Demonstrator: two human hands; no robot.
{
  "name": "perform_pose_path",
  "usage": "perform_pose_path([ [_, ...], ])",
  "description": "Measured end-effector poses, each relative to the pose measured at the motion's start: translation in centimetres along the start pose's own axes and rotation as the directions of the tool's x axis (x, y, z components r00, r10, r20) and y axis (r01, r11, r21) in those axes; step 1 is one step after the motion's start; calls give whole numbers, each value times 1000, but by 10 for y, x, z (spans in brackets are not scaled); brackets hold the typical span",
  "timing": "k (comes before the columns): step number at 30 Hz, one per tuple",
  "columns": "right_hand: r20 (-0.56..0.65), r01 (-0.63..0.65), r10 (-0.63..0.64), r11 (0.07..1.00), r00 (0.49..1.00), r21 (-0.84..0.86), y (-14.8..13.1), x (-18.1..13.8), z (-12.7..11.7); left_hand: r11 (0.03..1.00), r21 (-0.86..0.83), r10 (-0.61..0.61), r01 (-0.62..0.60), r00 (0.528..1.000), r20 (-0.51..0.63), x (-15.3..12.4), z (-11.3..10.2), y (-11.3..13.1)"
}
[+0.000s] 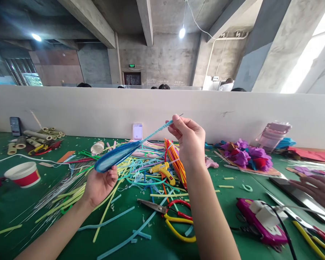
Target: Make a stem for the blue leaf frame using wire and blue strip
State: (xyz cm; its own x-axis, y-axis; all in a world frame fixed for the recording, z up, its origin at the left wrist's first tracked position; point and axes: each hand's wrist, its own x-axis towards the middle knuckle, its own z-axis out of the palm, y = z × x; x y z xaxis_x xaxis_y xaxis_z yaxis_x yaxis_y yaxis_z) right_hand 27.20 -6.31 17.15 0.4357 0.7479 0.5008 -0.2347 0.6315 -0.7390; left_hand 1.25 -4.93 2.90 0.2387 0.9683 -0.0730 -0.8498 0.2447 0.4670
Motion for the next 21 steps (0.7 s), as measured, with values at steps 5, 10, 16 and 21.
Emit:
perform_pose_path([
  [5, -38, 30, -31, 999, 999, -20, 1, 1, -3, 989, -140, 38, -41, 999, -22, -5, 4, 5],
  [10, -38, 49, -50, 999, 998, -19, 2, 1, -2, 998, 44, 36, -35, 999, -31, -1, 7, 5],
  [16, -10, 68, -69, 997, 998, -37, 2, 1, -3, 939, 279, -192, 201, 980, -59, 7, -5, -2],
  [21, 21, 83, -82, 995, 996, -52, 0, -1, -2, 924, 324, -196, 201, 979, -50, 8, -7, -5],
])
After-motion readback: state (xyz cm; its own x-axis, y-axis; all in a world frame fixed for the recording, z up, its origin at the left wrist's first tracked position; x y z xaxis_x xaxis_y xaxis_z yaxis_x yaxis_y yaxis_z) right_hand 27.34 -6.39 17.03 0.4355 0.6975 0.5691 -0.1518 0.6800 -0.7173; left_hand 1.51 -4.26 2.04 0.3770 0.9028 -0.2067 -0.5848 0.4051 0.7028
